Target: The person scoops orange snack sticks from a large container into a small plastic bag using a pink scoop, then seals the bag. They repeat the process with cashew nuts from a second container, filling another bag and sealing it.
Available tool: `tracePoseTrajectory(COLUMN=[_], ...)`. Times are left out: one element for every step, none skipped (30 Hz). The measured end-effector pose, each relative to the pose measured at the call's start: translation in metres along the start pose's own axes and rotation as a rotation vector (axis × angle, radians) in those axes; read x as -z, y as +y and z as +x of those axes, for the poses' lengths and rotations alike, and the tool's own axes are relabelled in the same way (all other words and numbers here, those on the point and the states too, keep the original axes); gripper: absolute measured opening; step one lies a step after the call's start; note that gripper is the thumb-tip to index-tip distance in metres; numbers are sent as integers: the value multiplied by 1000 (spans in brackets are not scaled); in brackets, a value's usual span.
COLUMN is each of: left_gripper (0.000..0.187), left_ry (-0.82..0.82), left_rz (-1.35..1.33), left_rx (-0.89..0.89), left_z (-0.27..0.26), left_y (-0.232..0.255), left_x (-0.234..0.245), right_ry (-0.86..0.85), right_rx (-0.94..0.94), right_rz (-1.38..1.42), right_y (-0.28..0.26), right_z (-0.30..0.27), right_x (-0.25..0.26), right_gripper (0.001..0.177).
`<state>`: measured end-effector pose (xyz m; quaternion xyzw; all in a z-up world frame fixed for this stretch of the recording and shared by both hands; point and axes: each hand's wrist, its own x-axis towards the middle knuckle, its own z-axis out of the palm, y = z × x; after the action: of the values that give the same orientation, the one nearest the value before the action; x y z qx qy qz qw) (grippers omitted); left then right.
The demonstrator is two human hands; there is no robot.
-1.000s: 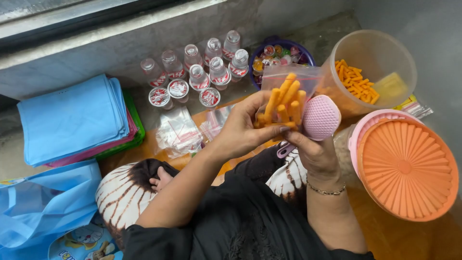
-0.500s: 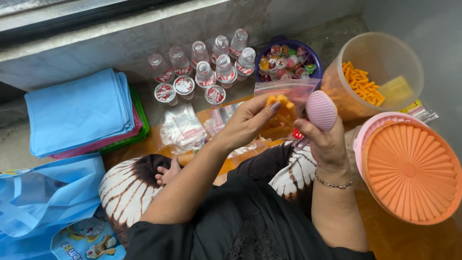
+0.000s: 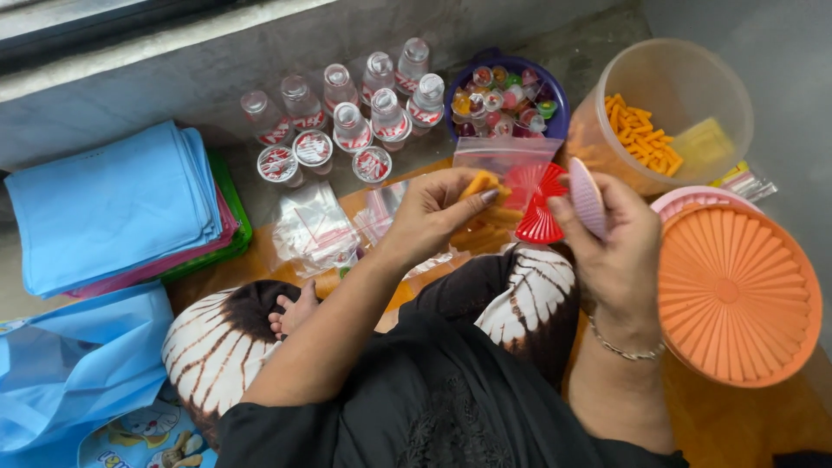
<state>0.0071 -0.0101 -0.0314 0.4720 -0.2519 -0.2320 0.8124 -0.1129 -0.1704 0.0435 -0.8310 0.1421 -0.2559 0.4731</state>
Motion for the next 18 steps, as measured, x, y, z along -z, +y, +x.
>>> tracePoseTrajectory(left_gripper=[18, 19, 21, 21, 20, 19, 19, 17, 16, 16, 16, 18, 18, 21, 25, 25, 25, 25], left_ry=[-10, -28, -47, -58, -53, -50, -62, -133, -203, -212, -310, -405, -410, -447, -483, -480, -483, -479], left_rz=[-3, 32, 67, 61, 89, 117, 112, 115, 118, 113, 19, -76, -81, -131, -180, -182, -184, -184], left_rx=[13, 68, 123, 130, 141, 153, 160, 151, 142, 144, 162, 179, 181, 212, 243, 239, 283, 328], left_z=[-1, 1, 3, 7, 12, 16, 22, 27, 32, 36, 41, 45, 48, 51, 54, 55, 57, 58], left_y=[7, 14, 20, 15, 11, 5, -6, -18, -30, -44, -58, -71, -83, -95, -106, -108, -111, -113], left_x=[1, 1, 1, -1, -5, -8, -16, -23, -32, -42, -52, -62, -72, -80, -88, -92, -96, -98], right_ry=[10, 55, 95, 102, 201, 298, 303, 329, 351, 357, 362, 361, 366, 327, 287, 286, 311, 328], right_rx=[-13, 69, 149, 140, 120, 100, 88, -122, -334, -341, -584, -824, -828, -923, -1016, -1011, -992, -973], right_rz=[-3, -246, -489, -497, -739, -978, -986, -1042, -1088, -1094, -1075, -1042, -1046, -988, -928, -931, -894, -856], right_y=[15, 30, 45, 70, 95, 119, 139, 159, 178, 190, 202, 214, 216, 219, 222, 230, 237, 245], right_z=[-6, -10, -15, -23, -32, -43, -51, -60, -69, -77, -86, -93, -101, -107, -113, -120, -128, -133], right_x=[22, 46, 69, 97, 126, 155, 177, 200, 224, 239, 253, 268, 273, 277, 280, 285, 290, 293], right_gripper=[20, 17, 14, 14, 17, 21, 21, 31, 44, 44, 60, 76, 76, 63, 52, 52, 49, 46])
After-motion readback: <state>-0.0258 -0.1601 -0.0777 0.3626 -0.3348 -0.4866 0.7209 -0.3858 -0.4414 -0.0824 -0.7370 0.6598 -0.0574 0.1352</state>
